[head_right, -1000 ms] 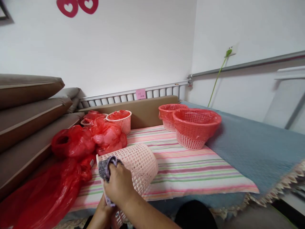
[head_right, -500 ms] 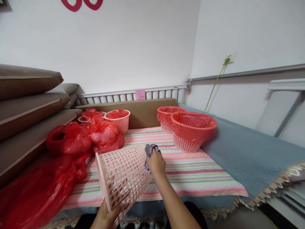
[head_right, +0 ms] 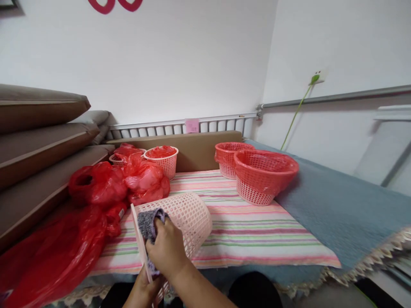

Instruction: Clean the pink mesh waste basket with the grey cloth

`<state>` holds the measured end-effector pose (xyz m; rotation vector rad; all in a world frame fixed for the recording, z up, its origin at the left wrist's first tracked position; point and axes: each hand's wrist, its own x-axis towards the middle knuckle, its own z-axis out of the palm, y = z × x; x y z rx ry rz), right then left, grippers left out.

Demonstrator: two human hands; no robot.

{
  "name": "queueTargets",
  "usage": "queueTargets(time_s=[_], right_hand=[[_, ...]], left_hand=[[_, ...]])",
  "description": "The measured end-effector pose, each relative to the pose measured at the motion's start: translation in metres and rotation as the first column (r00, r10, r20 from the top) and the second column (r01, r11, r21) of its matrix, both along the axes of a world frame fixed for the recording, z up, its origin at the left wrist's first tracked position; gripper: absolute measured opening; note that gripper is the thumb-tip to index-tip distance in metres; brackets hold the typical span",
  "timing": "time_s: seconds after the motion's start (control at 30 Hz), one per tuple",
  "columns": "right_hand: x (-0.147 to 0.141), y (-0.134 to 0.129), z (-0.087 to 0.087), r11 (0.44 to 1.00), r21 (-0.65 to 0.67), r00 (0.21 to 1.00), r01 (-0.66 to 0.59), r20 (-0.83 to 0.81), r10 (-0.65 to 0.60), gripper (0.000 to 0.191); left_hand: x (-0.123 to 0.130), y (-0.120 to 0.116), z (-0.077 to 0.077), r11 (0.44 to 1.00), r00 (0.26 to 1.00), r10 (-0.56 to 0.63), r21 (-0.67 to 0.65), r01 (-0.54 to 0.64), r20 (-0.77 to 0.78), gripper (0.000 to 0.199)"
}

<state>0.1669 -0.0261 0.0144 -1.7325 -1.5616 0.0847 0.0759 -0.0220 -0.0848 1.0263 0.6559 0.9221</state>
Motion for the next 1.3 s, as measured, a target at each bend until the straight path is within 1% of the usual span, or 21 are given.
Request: queueTargets(time_s=[0.07,0.13,0.17,0.2,0.23,0.3,0.37,0.43,0.53,0.63,0.7,0.77,0.83,0.9,0.97,1.03,1.07,1.13,1.2,1.27,1.3], right_hand=[[0.028,0.009,-0.006,0.993,-0.045,0.993,0.106,0.062,-0.103,0.038],[0.066,0.019,-0.013,0.950,-0.118,0.952,0.288,0.143,-0.271,0.037],[0.086,0.023,-0.016,0.909,-0.154,0.915,0.389,0.181,-0.361,0.036],[0.104,0.026,-0.019,0.852,-0.207,0.873,0.480,0.206,-0.442,0.036],[0.121,0.028,-0.023,0.806,-0.236,0.838,0.542,0.224,-0.498,0.035],[0.144,0.028,-0.028,0.751,-0.277,0.801,0.599,0.242,-0.548,0.036],[0.153,0.025,-0.032,0.740,-0.285,0.793,0.609,0.247,-0.558,0.038],[0.152,0.022,-0.035,0.738,-0.278,0.788,0.615,0.256,-0.560,0.037],[0.145,0.021,-0.035,0.737,-0.268,0.782,0.620,0.275,-0.559,0.036],[0.139,0.023,-0.032,0.748,-0.270,0.794,0.606,0.253,-0.553,0.036],[0.131,0.025,-0.029,0.768,-0.293,0.822,0.569,0.188,-0.537,0.037],[0.114,0.027,-0.024,0.808,-0.298,0.859,0.509,0.107,-0.501,0.038],[0.086,0.025,-0.017,0.864,-0.266,0.901,0.427,0.044,-0.431,0.039],[0.051,0.020,-0.008,0.926,-0.207,0.947,0.316,0.010,-0.321,0.040],[0.018,0.010,0.000,0.981,-0.111,0.987,0.157,0.004,-0.158,0.040],[-0.005,0.001,0.006,0.998,-0.063,0.999,0.023,0.026,-0.021,0.038],[-0.011,-0.002,0.008,0.998,-0.054,0.999,-0.024,0.037,0.026,0.037],[-0.010,-0.004,0.007,0.997,-0.041,0.996,-0.062,0.069,0.065,0.036],[0.008,0.002,0.002,0.999,-0.045,0.993,-0.011,0.118,0.016,0.035],[0.040,0.014,-0.005,0.986,-0.085,0.975,0.144,0.182,-0.127,0.034],[0.059,0.020,-0.008,0.962,-0.120,0.953,0.246,0.213,-0.217,0.034]], left_hand=[[0.002,-0.001,-0.002,1.000,1.000,0.000,0.011,0.000,0.018,0.079],[0.004,-0.004,-0.002,0.999,0.999,-0.003,0.046,0.002,0.032,0.084],[0.005,-0.005,-0.003,0.997,0.999,-0.010,0.078,0.007,0.033,0.084],[0.005,-0.007,-0.003,0.993,0.999,-0.025,0.113,0.022,0.026,0.082],[0.005,-0.009,-0.002,0.989,0.999,-0.037,0.147,0.035,0.015,0.080],[0.004,-0.010,0.000,0.980,0.998,-0.069,0.187,0.068,0.003,0.075],[0.002,-0.008,0.005,0.977,0.994,-0.107,0.186,0.106,-0.003,0.077],[-0.002,-0.003,0.014,0.985,0.994,-0.112,0.138,0.109,0.017,0.088],[-0.006,0.006,0.037,0.999,0.997,-0.012,0.044,0.009,0.071,0.103],[-0.006,0.008,0.057,1.000,0.994,-0.031,-0.001,0.031,0.106,0.097],[-0.003,0.005,0.061,0.999,0.992,-0.021,-0.025,0.025,0.123,0.095],[0.001,0.001,0.057,0.999,0.993,0.010,-0.040,-0.006,0.115,0.094],[0.004,0.000,0.047,0.999,0.996,0.024,-0.026,-0.022,0.080,0.088],[0.003,0.004,0.033,0.998,0.997,0.061,0.021,-0.061,0.041,0.081],[0.000,0.012,0.017,0.991,0.995,0.105,0.084,-0.104,0.003,0.078],[-0.003,0.020,0.001,0.987,0.994,0.087,0.138,-0.078,-0.062,0.077],[-0.005,0.022,-0.005,0.986,0.993,0.079,0.152,-0.065,-0.089,0.076],[-0.005,0.023,-0.014,0.979,0.991,0.102,0.187,-0.085,-0.083,0.075],[-0.003,0.018,-0.015,0.980,0.994,0.107,0.174,-0.100,-0.033,0.077],[0.001,0.010,-0.012,0.991,0.998,0.062,0.114,-0.065,0.031,0.082],[0.002,0.007,-0.010,0.996,0.998,0.027,0.080,-0.032,0.062,0.084]])
